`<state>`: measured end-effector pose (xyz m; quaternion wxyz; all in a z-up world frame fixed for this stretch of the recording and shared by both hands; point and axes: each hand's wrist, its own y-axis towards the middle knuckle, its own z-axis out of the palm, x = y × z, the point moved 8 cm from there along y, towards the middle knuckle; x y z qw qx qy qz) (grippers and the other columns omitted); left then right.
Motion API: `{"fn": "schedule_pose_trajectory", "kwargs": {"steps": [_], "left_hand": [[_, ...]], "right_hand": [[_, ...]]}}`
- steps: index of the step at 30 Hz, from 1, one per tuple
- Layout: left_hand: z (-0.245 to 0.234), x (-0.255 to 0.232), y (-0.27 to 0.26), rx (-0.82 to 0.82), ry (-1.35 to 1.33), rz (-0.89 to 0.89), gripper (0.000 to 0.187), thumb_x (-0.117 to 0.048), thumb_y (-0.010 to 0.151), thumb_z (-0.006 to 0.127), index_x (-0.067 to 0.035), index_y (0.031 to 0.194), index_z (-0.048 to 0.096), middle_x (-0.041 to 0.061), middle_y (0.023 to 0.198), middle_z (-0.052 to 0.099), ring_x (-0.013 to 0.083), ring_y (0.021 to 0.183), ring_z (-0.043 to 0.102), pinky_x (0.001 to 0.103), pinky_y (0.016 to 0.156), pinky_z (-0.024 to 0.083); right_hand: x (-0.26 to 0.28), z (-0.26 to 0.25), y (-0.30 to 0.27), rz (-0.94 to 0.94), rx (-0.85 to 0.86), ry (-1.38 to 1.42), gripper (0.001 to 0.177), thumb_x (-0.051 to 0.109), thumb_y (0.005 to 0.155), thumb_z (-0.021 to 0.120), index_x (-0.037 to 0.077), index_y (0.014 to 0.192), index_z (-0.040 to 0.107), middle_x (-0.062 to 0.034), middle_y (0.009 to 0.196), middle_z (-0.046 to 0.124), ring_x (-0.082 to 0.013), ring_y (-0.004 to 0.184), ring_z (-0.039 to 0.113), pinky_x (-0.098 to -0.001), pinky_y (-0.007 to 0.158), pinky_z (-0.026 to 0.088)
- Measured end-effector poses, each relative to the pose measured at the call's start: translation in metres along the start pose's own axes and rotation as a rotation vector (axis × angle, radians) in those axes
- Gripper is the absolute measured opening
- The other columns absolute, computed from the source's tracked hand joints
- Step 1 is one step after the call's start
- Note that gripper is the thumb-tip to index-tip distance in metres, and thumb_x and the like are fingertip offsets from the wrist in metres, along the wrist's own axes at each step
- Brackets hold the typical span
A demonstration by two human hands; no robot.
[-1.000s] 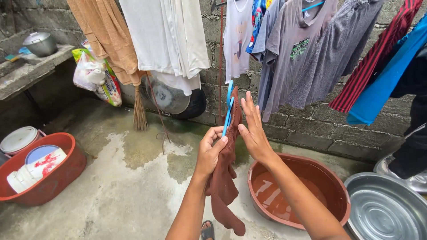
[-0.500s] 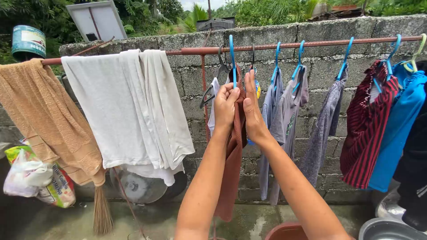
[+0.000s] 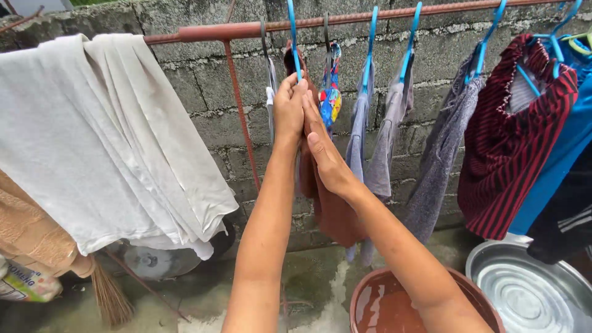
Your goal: Hanging various pieces of laundry on hangers and placing them on an outdoor clothesline.
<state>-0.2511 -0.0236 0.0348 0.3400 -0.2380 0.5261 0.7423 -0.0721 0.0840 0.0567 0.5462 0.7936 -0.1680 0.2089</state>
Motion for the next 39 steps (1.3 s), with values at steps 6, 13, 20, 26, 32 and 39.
{"fn": "schedule_pose_trajectory", "kwargs": {"steps": [6,13,20,26,32,39], "left_hand": [[0.006,0.008,0.021,0.01,0.168,-0.129,0.043,-0.02,0.1,0.061,0.005,0.134,0.063,0.013,0.12,0.075,0.019,0.105,0.072,0.032,0.092,0.057],[0.028,-0.141,-0.268,0.13,0.5,0.195,0.044,-0.027,0.117,0.05,0.0,0.152,0.048,0.018,0.162,0.039,0.0298,0.153,0.039,0.038,0.129,0.033],[0.071,-0.109,-0.485,0.546,0.232,-0.11,0.008,-0.006,0.102,0.057,-0.004,0.108,0.063,0.013,0.12,0.063,0.0286,0.11,0.066,0.041,0.094,0.055],[0.129,-0.082,-0.69,1.603,0.338,-0.382,0.018,-0.012,0.096,0.062,-0.011,0.112,0.069,0.007,0.112,0.07,0.0308,0.095,0.07,0.044,0.08,0.054],[0.204,-0.15,-0.878,2.116,0.139,-0.216,0.021,-0.015,0.095,0.063,-0.015,0.114,0.071,0.005,0.11,0.074,0.0305,0.096,0.072,0.044,0.083,0.055],[0.307,-0.269,-1.098,2.448,-0.116,-0.02,0.022,-0.017,0.095,0.064,-0.015,0.115,0.071,0.005,0.116,0.073,0.0284,0.097,0.073,0.043,0.084,0.056]], "right_hand": [[0.007,-0.003,-0.008,0.105,-0.007,0.027,0.08,0.058,0.115,0.026,0.003,0.169,0.009,-0.017,0.18,0.005,-0.0301,0.169,0.001,-0.0434,0.139,0.002],[0.083,0.012,-0.15,0.254,-0.173,-0.161,0.066,0.054,0.12,0.027,0.009,0.167,0.019,-0.0128,0.176,0.018,-0.0261,0.162,0.011,-0.0376,0.136,0.009],[0.163,-0.001,-0.384,0.679,-0.401,-0.136,0.069,0.053,0.114,0.03,0.006,0.164,0.027,-0.0175,0.172,0.027,-0.0342,0.16,0.033,-0.0436,0.129,0.029],[0.279,0.001,-0.626,1.5,-0.585,-0.288,0.057,0.041,0.104,0.04,0.014,0.155,0.039,-0.0119,0.15,0.057,-0.0295,0.137,0.054,-0.0429,0.112,0.042],[0.422,0.049,-0.82,2.086,-0.588,-0.523,0.054,0.034,0.099,0.053,0.016,0.149,0.046,-0.0122,0.142,0.06,-0.033,0.125,0.061,-0.0446,0.105,0.047],[0.613,0.048,-0.923,2.133,-0.917,-0.537,0.054,0.031,0.099,0.055,0.013,0.148,0.047,-0.0131,0.143,0.059,-0.0322,0.126,0.06,-0.0448,0.105,0.046]]}}
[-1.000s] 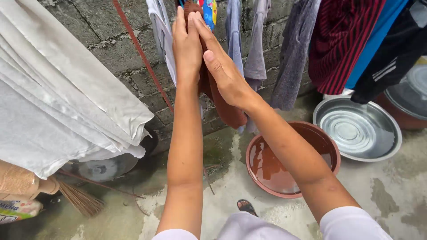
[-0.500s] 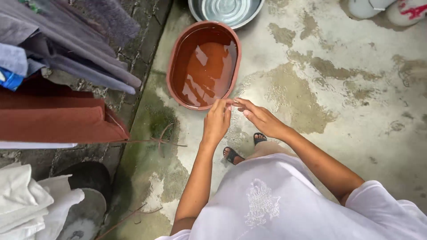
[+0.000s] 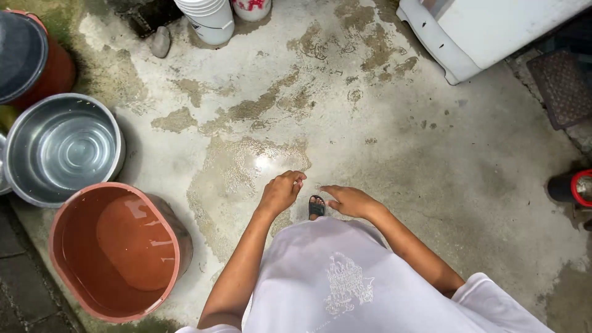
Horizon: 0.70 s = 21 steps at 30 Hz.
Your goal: Hanging various pieces of laundry on hangers and placing them on an outdoor clothesline.
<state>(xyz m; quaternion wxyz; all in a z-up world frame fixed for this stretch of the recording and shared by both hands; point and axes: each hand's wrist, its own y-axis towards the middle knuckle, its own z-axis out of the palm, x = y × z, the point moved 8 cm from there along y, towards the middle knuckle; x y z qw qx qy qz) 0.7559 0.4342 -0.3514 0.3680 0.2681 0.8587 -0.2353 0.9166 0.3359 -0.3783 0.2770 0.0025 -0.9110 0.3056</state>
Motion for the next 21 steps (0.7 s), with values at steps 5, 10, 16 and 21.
{"fn": "schedule_pose_trajectory", "kwargs": {"steps": [5,10,16,21], "left_hand": [[0.019,-0.081,0.123,0.089,-0.017,0.152,0.021,-0.016,0.095,0.065,-0.015,0.115,0.072,0.006,0.111,0.075,0.0273,0.093,0.073,0.04,0.082,0.056],[0.02,-0.11,0.236,0.162,-0.138,0.219,0.024,-0.012,0.093,0.067,-0.013,0.116,0.072,0.007,0.107,0.077,0.0251,0.076,0.072,0.036,0.074,0.056],[0.007,-0.076,0.402,0.245,-0.205,0.239,0.023,-0.014,0.096,0.067,-0.012,0.118,0.073,0.007,0.1,0.078,0.0166,0.074,0.072,0.031,0.073,0.057],[-0.054,-0.087,0.55,0.336,-0.3,0.151,0.023,-0.012,0.098,0.063,-0.009,0.12,0.071,0.003,0.103,0.078,0.012,0.086,0.073,0.03,0.076,0.058]], "right_hand": [[-0.068,-0.102,-0.009,0.112,-0.186,0.112,0.053,0.03,0.1,0.056,0.013,0.149,0.045,-0.0134,0.148,0.055,-0.0333,0.128,0.059,-0.0448,0.106,0.046],[-0.114,-0.189,0.016,0.186,-0.292,0.372,0.054,0.029,0.099,0.057,0.016,0.15,0.046,-0.0104,0.149,0.055,-0.0312,0.128,0.061,-0.0424,0.105,0.049],[-0.172,-0.273,0.104,0.192,-0.366,0.485,0.054,0.031,0.1,0.056,0.017,0.151,0.044,-0.0073,0.15,0.056,-0.0282,0.13,0.061,-0.0413,0.106,0.049],[-0.201,-0.374,0.169,0.307,-0.441,0.508,0.054,0.033,0.1,0.055,0.018,0.151,0.043,-0.0073,0.151,0.054,-0.0279,0.131,0.059,-0.0406,0.108,0.048]]}}
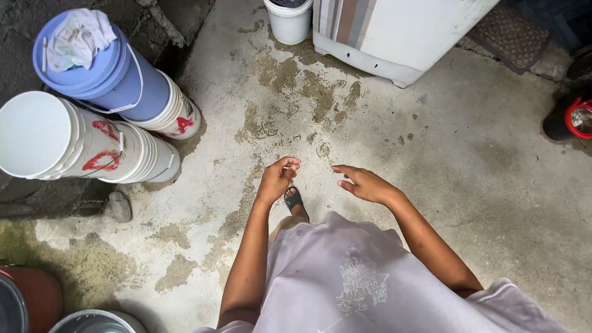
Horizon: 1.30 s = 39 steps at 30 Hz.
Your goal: Hanging various pieces of laundry on hangers and placing them on an outdoor clothesline.
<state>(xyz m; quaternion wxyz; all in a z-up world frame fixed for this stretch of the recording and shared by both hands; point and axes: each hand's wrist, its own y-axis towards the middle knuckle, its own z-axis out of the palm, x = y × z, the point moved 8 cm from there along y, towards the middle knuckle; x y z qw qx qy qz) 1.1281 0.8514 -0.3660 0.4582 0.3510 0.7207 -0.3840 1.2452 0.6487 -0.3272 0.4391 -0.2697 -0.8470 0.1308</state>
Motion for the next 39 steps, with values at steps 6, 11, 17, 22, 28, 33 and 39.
{"fn": "schedule_pose_trajectory", "kwargs": {"steps": [6,11,17,22,28,33,39], "left_hand": [[-0.068,-0.01,0.169,0.048,-0.014,0.093,0.021,-0.009,0.101,0.06,-0.005,0.119,0.07,0.006,0.101,0.078,0.0127,0.081,0.071,0.029,0.077,0.058],[-0.08,-0.045,0.286,0.152,-0.148,0.176,0.021,-0.005,0.102,0.057,-0.003,0.119,0.069,0.008,0.105,0.076,0.0125,0.086,0.071,0.028,0.079,0.058],[-0.101,-0.076,0.433,0.259,-0.191,0.147,0.024,-0.002,0.099,0.055,-0.003,0.12,0.068,0.006,0.107,0.074,0.0118,0.086,0.07,0.029,0.08,0.057],[-0.13,-0.087,0.554,0.265,-0.031,0.131,0.025,-0.003,0.097,0.058,-0.003,0.118,0.07,0.006,0.105,0.074,0.0126,0.082,0.068,0.029,0.08,0.057],[-0.186,-0.105,0.687,0.131,-0.122,0.111,0.021,-0.007,0.101,0.059,-0.004,0.118,0.07,0.004,0.104,0.073,0.0117,0.081,0.067,0.028,0.074,0.053],[-0.201,-0.087,0.812,0.104,-0.124,0.048,0.028,-0.008,0.093,0.066,-0.008,0.121,0.069,0.007,0.109,0.072,0.0134,0.084,0.067,0.029,0.077,0.055],[-0.186,-0.048,1.006,-0.006,0.352,0.113,0.021,-0.016,0.093,0.072,-0.014,0.114,0.076,0.013,0.132,0.063,0.0312,0.114,0.066,0.038,0.099,0.052]], "right_hand": [[0.036,-0.086,0.11,-0.072,-0.21,-0.078,0.054,0.029,0.101,0.058,0.014,0.151,0.045,-0.0166,0.151,0.051,-0.0343,0.133,0.055,-0.0442,0.108,0.045],[0.04,-0.146,0.19,-0.033,-0.237,0.109,0.054,0.026,0.099,0.058,0.014,0.15,0.045,-0.0157,0.15,0.053,-0.0298,0.127,0.061,-0.0419,0.105,0.048],[0.001,-0.221,0.31,0.029,-0.246,0.223,0.053,0.025,0.099,0.058,0.014,0.149,0.045,-0.013,0.149,0.055,-0.026,0.122,0.066,-0.0401,0.104,0.05],[0.011,-0.318,0.403,-0.001,-0.299,0.267,0.052,0.024,0.101,0.058,0.012,0.15,0.045,-0.0138,0.149,0.054,-0.0269,0.124,0.064,-0.0409,0.105,0.05],[0.05,-0.393,0.492,-0.055,-0.289,0.231,0.052,0.021,0.101,0.057,0.013,0.151,0.044,-0.0126,0.151,0.053,-0.0273,0.128,0.061,-0.04,0.105,0.05],[0.065,-0.443,0.559,-0.02,-0.219,0.27,0.052,0.017,0.1,0.056,0.017,0.15,0.043,-0.0109,0.152,0.051,-0.0247,0.126,0.063,-0.0394,0.104,0.051],[0.045,-0.498,0.639,0.13,-0.288,0.328,0.051,0.019,0.1,0.056,0.017,0.15,0.044,-0.0105,0.149,0.056,-0.0255,0.125,0.064,-0.0406,0.103,0.051]]}}
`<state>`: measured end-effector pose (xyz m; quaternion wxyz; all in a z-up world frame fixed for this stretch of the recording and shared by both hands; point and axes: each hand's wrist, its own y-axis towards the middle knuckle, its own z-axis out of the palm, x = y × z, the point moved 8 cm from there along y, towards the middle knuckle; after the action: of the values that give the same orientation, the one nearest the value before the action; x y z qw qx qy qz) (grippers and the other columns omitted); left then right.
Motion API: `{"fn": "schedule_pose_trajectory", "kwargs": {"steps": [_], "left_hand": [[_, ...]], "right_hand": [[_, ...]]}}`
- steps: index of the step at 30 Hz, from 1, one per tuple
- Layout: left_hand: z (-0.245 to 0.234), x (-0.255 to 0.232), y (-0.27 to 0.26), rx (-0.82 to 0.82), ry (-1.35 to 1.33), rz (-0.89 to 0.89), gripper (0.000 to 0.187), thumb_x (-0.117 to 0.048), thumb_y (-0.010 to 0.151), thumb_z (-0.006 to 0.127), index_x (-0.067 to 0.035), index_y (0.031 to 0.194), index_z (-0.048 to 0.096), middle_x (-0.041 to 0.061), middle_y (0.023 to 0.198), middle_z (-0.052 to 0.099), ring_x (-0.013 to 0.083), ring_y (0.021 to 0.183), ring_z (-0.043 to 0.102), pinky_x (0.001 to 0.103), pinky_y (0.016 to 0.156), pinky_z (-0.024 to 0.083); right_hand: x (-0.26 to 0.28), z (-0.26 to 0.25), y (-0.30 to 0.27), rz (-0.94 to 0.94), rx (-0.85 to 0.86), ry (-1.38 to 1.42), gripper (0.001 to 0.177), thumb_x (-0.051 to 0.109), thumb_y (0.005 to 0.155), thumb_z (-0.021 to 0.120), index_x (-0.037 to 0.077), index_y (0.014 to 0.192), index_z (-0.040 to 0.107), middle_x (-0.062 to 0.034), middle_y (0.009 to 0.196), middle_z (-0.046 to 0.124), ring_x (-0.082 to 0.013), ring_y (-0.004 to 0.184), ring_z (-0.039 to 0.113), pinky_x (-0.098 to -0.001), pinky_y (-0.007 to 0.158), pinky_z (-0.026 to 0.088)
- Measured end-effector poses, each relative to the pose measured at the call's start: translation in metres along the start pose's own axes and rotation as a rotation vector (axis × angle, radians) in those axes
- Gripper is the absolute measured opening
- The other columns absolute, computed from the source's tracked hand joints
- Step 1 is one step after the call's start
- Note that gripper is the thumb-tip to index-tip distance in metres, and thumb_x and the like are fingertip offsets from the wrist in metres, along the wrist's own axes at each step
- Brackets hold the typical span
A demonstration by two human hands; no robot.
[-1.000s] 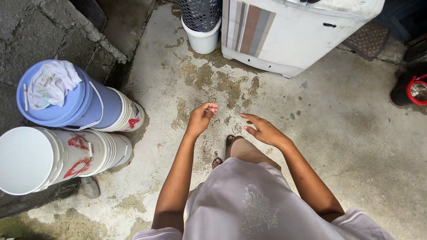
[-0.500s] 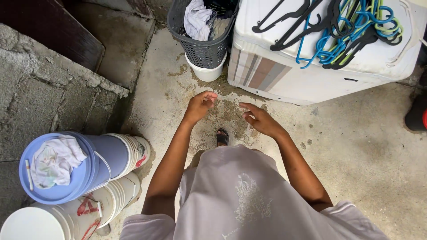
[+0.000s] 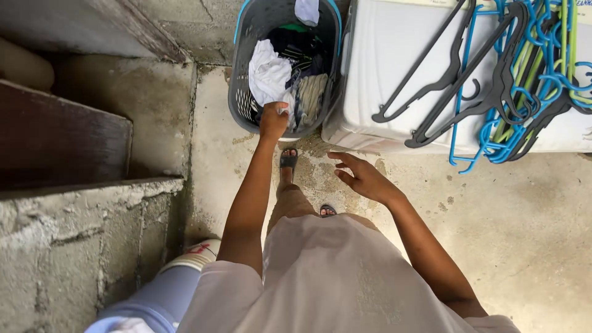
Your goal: Hanging various pieces of laundry on hangers and placing them on an outdoor clothesline.
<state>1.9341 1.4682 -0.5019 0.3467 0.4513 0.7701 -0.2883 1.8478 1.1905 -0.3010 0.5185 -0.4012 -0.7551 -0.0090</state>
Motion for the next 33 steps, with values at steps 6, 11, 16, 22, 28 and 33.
{"fn": "schedule_pose_trajectory", "kwargs": {"steps": [6,11,16,22,28,33], "left_hand": [[0.066,0.04,0.109,0.372,0.544,-0.068,0.043,-0.007,0.086,0.068,-0.027,0.123,0.075,0.009,0.167,0.021,0.0377,0.143,0.037,0.043,0.106,0.046],[0.118,0.096,0.156,0.474,0.742,0.073,0.046,-0.022,0.082,0.075,-0.016,0.128,0.068,0.009,0.16,0.029,0.0354,0.144,0.029,0.059,0.105,0.037],[0.095,0.073,0.182,0.495,-0.093,-0.146,0.024,-0.009,0.087,0.077,-0.008,0.111,0.076,0.01,0.114,0.08,0.0186,0.101,0.073,0.03,0.091,0.058],[-0.069,-0.168,0.147,0.762,-0.774,-0.058,0.022,0.006,0.088,0.066,-0.003,0.109,0.065,0.004,0.098,0.066,0.0116,0.081,0.059,0.029,0.071,0.048],[-0.196,-0.33,0.105,0.825,-1.03,0.3,0.027,-0.002,0.1,0.07,-0.002,0.125,0.061,0.004,0.116,0.066,0.011,0.107,0.063,0.026,0.097,0.05],[-0.265,-0.373,0.089,0.424,-0.821,0.734,0.019,0.013,0.1,0.065,-0.002,0.111,0.069,0.003,0.117,0.061,0.0115,0.105,0.059,0.023,0.09,0.048]], "right_hand": [[0.022,-0.028,0.073,0.236,-0.071,0.044,0.051,0.023,0.099,0.056,0.018,0.149,0.046,-0.0103,0.146,0.057,-0.0274,0.116,0.069,-0.042,0.101,0.052],[0.024,-0.039,0.118,0.284,-0.121,0.117,0.048,0.023,0.1,0.056,0.016,0.146,0.049,-0.0104,0.144,0.06,-0.0283,0.117,0.069,-0.0423,0.101,0.052],[0.022,-0.055,0.147,0.203,-0.239,0.258,0.042,0.018,0.101,0.056,0.01,0.143,0.055,-0.0119,0.142,0.063,-0.0287,0.12,0.068,-0.0418,0.103,0.053],[0.055,-0.107,0.194,0.139,-0.449,0.237,0.033,0.015,0.103,0.059,0.011,0.135,0.063,-0.01,0.135,0.067,-0.0258,0.125,0.066,-0.0384,0.108,0.052],[0.099,-0.133,0.243,-0.241,-0.68,-0.102,0.031,0.018,0.102,0.077,0.015,0.132,0.072,-0.0223,0.169,0.006,-0.0435,0.157,0.012,-0.0546,0.125,0.021],[0.083,-0.192,0.207,-0.158,-0.818,0.025,0.066,-0.018,0.068,0.056,0.009,0.126,0.071,-0.0211,0.17,0.011,-0.0443,0.158,0.011,-0.0496,0.13,0.023]]}}
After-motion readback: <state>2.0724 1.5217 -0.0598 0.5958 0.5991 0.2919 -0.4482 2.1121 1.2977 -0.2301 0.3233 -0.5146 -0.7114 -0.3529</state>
